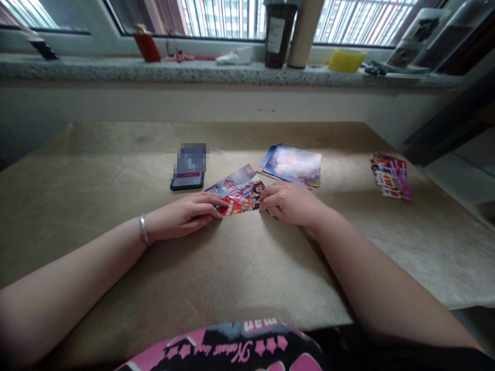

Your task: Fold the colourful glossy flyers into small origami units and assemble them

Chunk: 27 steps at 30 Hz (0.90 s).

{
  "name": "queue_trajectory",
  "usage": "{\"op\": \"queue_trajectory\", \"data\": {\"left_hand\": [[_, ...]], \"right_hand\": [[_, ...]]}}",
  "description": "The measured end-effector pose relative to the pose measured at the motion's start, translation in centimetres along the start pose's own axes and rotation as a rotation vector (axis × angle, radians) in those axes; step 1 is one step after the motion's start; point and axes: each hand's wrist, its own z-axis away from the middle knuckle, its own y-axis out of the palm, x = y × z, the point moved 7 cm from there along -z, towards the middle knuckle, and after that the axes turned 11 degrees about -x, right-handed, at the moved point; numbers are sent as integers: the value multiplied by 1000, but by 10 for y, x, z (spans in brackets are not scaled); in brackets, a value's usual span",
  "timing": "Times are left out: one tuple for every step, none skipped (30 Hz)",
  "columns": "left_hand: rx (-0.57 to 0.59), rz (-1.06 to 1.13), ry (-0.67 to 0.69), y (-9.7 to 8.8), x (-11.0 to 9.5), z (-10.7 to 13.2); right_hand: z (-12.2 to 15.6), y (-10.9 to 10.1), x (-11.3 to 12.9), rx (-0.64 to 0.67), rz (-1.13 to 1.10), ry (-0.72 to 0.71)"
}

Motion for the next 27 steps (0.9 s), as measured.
{"op": "queue_trajectory", "data": {"left_hand": [[-4,5,1,0,0,0],[-6,11,2,-1,0,0],[-10,18,4,-1,0,0],[-13,26,4,-2,-1,0],[-13,33,3,-2,-1,0],[-11,38,0,-2,-1,0],[-10,40,-2,-2,-1,0],[-9,41,-5,-3,-1,0],[-8,39,-8,-3,0,0],[-8,39,-9,-2,0,0],[-8,39,-8,-2,0,0],[-8,40,-7,-2,0,0],[-6,42,-6,-2,0,0],[-4,45,-4,-2,0,0],[-4,45,-2,-1,0,0],[-2,45,-2,-1,0,0],[-1,43,-1,-1,0,0],[3,38,-3,-1,1,0],[4,33,-5,-1,1,0],[7,26,-8,-1,1,0],[9,18,-9,-1,0,1],[9,8,-8,0,0,1],[9,-6,-8,0,-1,1],[9,-22,-7,0,-2,1],[9,-43,-1,1,-3,1],[7,-69,8,2,-5,1],[6,-102,18,3,-6,1]], "right_hand": [[1,-1,-2,9,-4,9],[2,-3,-4,18,-10,16],[2,-4,-5,29,-18,19],[3,-5,-7,41,-25,23],[4,-5,-8,54,-30,31],[5,-6,-10,65,-31,44],[6,-7,-13,75,-31,59],[7,-7,-15,85,-30,75],[8,-8,-17,93,-31,88],[9,-8,-20,99,-35,99],[11,-9,-22,106,-42,104],[12,-9,-24,111,-49,107],[13,-9,-26,116,-54,111],[15,-9,-28,120,-58,113],[16,-9,-30,125,-62,115],[17,-9,-32,129,-65,116],[18,-9,-33,133,-69,117],[19,-9,-35,137,-75,118],[20,-9,-36,140,-79,119],[20,-9,-37,141,-81,122],[20,-10,-39,140,-81,125],[21,-11,-40,138,-78,128],[21,-12,-41,134,-75,131],[21,-12,-42,129,-72,134],[21,-13,-42,125,-74,136],[20,-13,-43,122,-79,137],[20,-12,-43,119,-87,138]]}}
